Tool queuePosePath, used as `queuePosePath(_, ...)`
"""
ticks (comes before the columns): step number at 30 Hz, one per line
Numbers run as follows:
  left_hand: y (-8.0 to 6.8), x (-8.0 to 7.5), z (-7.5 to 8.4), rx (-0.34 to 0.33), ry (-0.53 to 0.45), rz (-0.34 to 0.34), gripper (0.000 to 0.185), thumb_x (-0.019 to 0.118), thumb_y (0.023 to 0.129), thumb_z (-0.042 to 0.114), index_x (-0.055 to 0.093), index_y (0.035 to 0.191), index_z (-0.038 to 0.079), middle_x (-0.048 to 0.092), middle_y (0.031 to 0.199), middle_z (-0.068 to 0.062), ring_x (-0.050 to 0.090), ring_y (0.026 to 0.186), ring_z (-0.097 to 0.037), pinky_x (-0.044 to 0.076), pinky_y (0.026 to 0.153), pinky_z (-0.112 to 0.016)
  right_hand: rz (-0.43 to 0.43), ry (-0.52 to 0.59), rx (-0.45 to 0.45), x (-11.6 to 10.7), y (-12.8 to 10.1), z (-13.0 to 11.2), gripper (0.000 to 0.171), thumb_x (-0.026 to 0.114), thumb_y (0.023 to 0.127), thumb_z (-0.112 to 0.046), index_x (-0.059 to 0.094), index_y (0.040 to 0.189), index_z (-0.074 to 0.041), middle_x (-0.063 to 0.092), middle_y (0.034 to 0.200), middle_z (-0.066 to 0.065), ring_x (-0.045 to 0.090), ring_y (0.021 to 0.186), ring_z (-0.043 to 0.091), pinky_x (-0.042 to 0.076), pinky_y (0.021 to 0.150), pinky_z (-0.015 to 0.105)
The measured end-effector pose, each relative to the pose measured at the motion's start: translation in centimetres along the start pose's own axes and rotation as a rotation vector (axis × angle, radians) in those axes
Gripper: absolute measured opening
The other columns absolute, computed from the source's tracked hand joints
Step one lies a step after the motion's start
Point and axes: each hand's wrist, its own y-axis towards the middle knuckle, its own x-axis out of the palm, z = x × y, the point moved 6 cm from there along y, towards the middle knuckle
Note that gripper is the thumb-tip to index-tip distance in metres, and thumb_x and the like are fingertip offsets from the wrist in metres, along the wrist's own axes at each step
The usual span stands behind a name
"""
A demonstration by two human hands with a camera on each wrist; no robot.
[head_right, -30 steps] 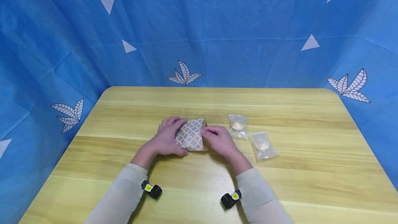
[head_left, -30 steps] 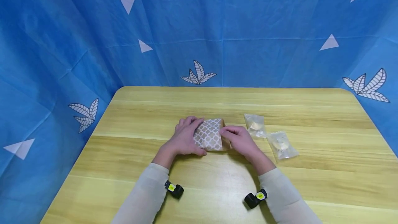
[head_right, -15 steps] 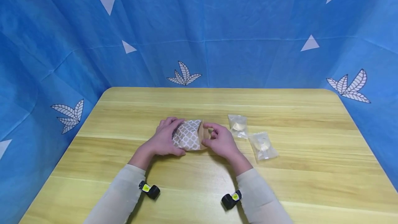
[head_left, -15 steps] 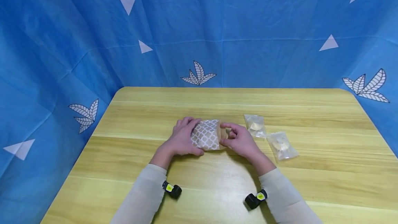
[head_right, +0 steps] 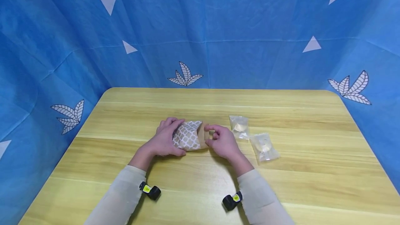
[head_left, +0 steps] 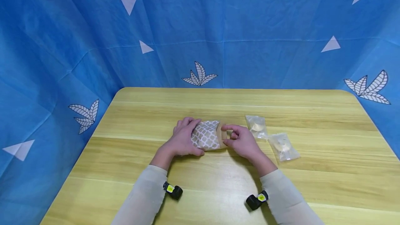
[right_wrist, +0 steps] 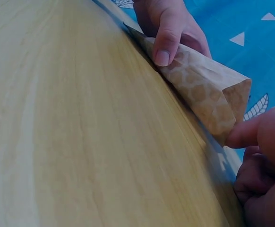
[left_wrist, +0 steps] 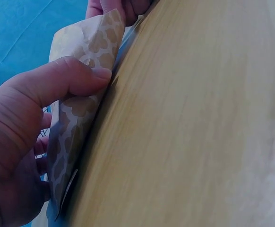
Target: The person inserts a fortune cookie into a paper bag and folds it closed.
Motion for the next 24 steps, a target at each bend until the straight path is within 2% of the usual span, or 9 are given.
queuePosePath(7, 0.0, -0.1, 0.0, 0.009, -0.008, 0.008, 0.118, 0.092, 0.054, 0.047, 0.037, 0.155, 0.018, 0.036, 0.144, -0.005, 0.031, 0.125, -0.026, 0.029, 0.102, -0.047, 0.072, -0.083, 0.018, -0.3, 0.0, 0.1, 0.022, 0.071, 0.090, -0.005, 0.074, 0.112, -0.004, 0.035, 0.059, -0.004, 0.034, 0.051, 0.012, 0.032, 0.049, 0.024)
queuePosePath(12, 0.0, -0.1, 0.0, 0.017, -0.011, 0.010, 0.119, 0.092, 0.053, 0.047, 0.037, 0.154, 0.017, 0.037, 0.143, -0.006, 0.032, 0.124, -0.026, 0.029, 0.101, -0.048, 0.096, -0.093, 0.015, -0.4, 0.1, 0.2, 0.019, 0.071, 0.089, -0.006, 0.075, 0.107, -0.003, 0.036, 0.059, -0.004, 0.035, 0.052, 0.011, 0.031, 0.049, 0.024)
queuePosePath(21, 0.1, -0.1, 0.3, 0.007, 0.013, 0.005, 0.119, 0.092, 0.054, 0.048, 0.036, 0.155, 0.019, 0.036, 0.143, -0.005, 0.032, 0.125, -0.025, 0.030, 0.102, -0.045, 0.019, -0.032, -0.035, 0.3, 0.1, -0.3, 0.026, 0.077, 0.085, -0.008, 0.076, 0.111, -0.009, 0.030, 0.055, -0.007, 0.032, 0.051, 0.010, 0.031, 0.049, 0.023)
queuePosePath(24, 0.0, -0.1, 0.7, 0.016, 0.002, -0.002, 0.119, 0.092, 0.053, 0.047, 0.037, 0.155, 0.018, 0.036, 0.143, -0.005, 0.031, 0.125, -0.025, 0.030, 0.102, -0.045, 0.002, -0.034, -0.061, 0.6, 0.1, -0.4, 0.030, 0.075, 0.085, -0.006, 0.075, 0.115, -0.006, 0.050, 0.065, -0.003, 0.037, 0.054, 0.008, 0.034, 0.051, 0.022)
